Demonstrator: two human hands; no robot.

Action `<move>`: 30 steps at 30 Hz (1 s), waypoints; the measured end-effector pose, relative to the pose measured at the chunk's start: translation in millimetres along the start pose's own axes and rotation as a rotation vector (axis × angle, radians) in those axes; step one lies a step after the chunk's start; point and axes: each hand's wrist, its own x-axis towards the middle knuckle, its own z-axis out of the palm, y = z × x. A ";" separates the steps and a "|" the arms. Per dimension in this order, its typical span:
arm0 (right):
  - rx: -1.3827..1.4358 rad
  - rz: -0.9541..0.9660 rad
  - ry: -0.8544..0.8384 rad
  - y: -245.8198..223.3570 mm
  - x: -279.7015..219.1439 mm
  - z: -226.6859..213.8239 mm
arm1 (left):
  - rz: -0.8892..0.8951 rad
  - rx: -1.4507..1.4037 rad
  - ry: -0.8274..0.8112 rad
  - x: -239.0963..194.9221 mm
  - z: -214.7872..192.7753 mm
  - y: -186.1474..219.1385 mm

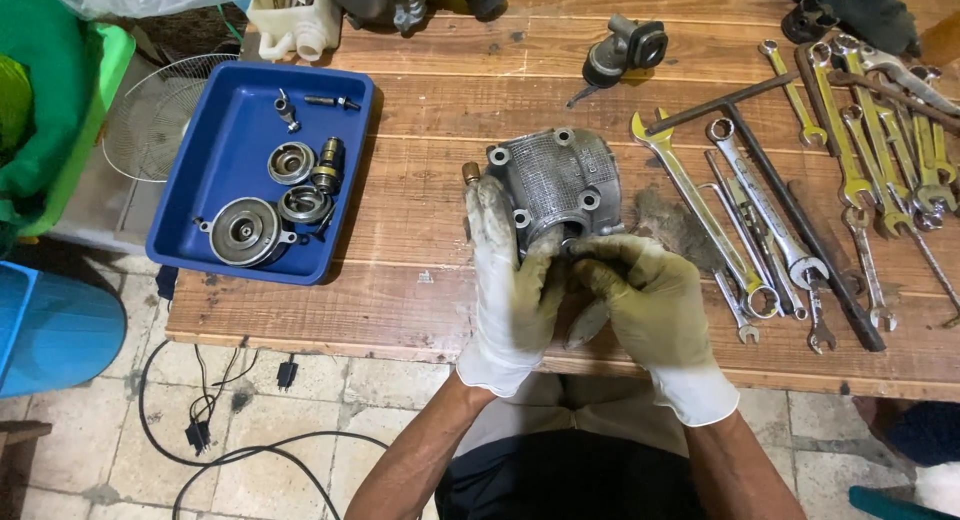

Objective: Cleaning a motorcycle cylinder head and attempting to install a valve spring into its seat.

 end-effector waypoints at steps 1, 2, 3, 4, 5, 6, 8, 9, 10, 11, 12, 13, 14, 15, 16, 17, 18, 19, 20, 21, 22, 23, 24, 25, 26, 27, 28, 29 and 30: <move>0.002 0.000 0.000 -1.2 0.9 0.7 | 0.001 0.001 -0.001 -0.1 0.7 0.5; 0.015 -0.011 -0.004 -2.0 1.2 1.6 | -0.014 0.007 0.008 -1.0 1.2 1.1; 0.029 -0.022 -0.009 -2.5 1.5 2.5 | -0.030 0.013 0.016 -2.1 1.7 1.4; 0.030 -0.019 -0.010 -2.6 -0.4 4.1 | -0.032 0.015 0.014 -7.8 5.4 -9.8; 0.031 -0.056 -0.002 -2.6 -2.3 5.6 | 0.083 0.085 0.008 -13.6 9.0 -20.9; 0.032 -0.094 0.005 -2.8 -4.2 7.1 | 0.199 0.155 0.002 -19.3 12.5 -31.9; -0.043 -0.211 0.004 1.8 -2.0 3.4 | 0.246 0.143 0.044 -15.1 20.1 -36.7; -0.119 -0.330 0.003 4.0 -1.2 1.3 | 0.294 0.130 0.089 -12.8 23.9 -38.8; -0.117 -0.329 0.006 3.8 -0.8 -0.2 | 0.296 0.129 0.086 -13.2 23.9 -37.4; -0.154 -0.355 0.011 3.3 -0.5 -1.6 | 0.298 0.089 0.107 -13.5 23.7 -35.9; -0.191 -0.384 0.015 2.7 0.3 -3.0 | 0.302 0.048 0.129 -13.2 23.6 -34.6; -0.189 -0.386 0.018 3.6 0.9 -3.5 | 0.305 0.048 0.128 -14.1 23.8 -35.7; -0.218 -0.396 0.016 4.2 1.9 -3.9 | 0.301 0.031 0.127 -15.0 23.6 -36.8; -0.247 -0.405 0.015 4.8 2.8 -4.0 | 0.298 0.014 0.126 -15.7 23.2 -38.0; -0.246 -0.408 0.015 4.5 2.1 -3.0 | 0.300 0.015 0.128 -17.0 23.4 -40.6; -0.292 -0.430 0.004 4.3 1.5 -1.9 | 0.305 0.012 0.137 -18.2 23.7 -43.2; -0.339 -0.449 -0.006 4.3 0.4 -1.2 | 0.308 0.008 0.144 -19.8 24.1 -45.6; -0.338 -0.450 -0.005 4.4 0.0 -2.9 | 0.310 0.008 0.144 -19.3 22.7 -42.8; -0.340 -0.434 -0.016 4.6 -0.5 -4.4 | 0.292 -0.009 0.135 -18.9 21.1 -40.3; -0.341 -0.417 -0.026 4.7 -0.8 -5.7 | 0.274 -0.025 0.126 -18.3 19.5 -37.9; -0.340 -0.420 -0.024 5.2 -0.5 -6.7 | 0.277 -0.026 0.127 -14.4 16.3 -30.4; -0.326 -0.419 -0.019 5.5 0.1 -7.2 | 0.287 -0.043 0.146 -10.4 12.9 -23.2; -0.313 -0.418 -0.017 6.1 0.9 -7.7 | 0.294 -0.060 0.166 -6.8 9.8 -16.2; -0.314 -0.421 -0.018 8.6 0.8 -8.1 | 0.295 -0.059 0.168 -10.7 7.7 -11.5; -0.274 -0.410 0.005 11.2 0.5 -7.9 | 0.270 0.026 0.186 -15.4 5.0 -7.0; -0.233 -0.400 0.028 14.0 0.4 -7.4 | 0.245 0.111 0.203 -20.0 2.2 -2.8; -0.233 -0.400 0.021 10.7 -0.2 -7.9 | 0.241 0.115 0.206 -24.7 2.0 -1.5; -0.256 -0.348 -0.025 7.4 -0.8 -8.1 | 0.170 0.061 0.150 -29.3 1.6 -0.4; -0.280 -0.297 -0.072 3.5 -0.9 -8.6 | 0.098 0.004 0.098 -33.4 1.8 1.0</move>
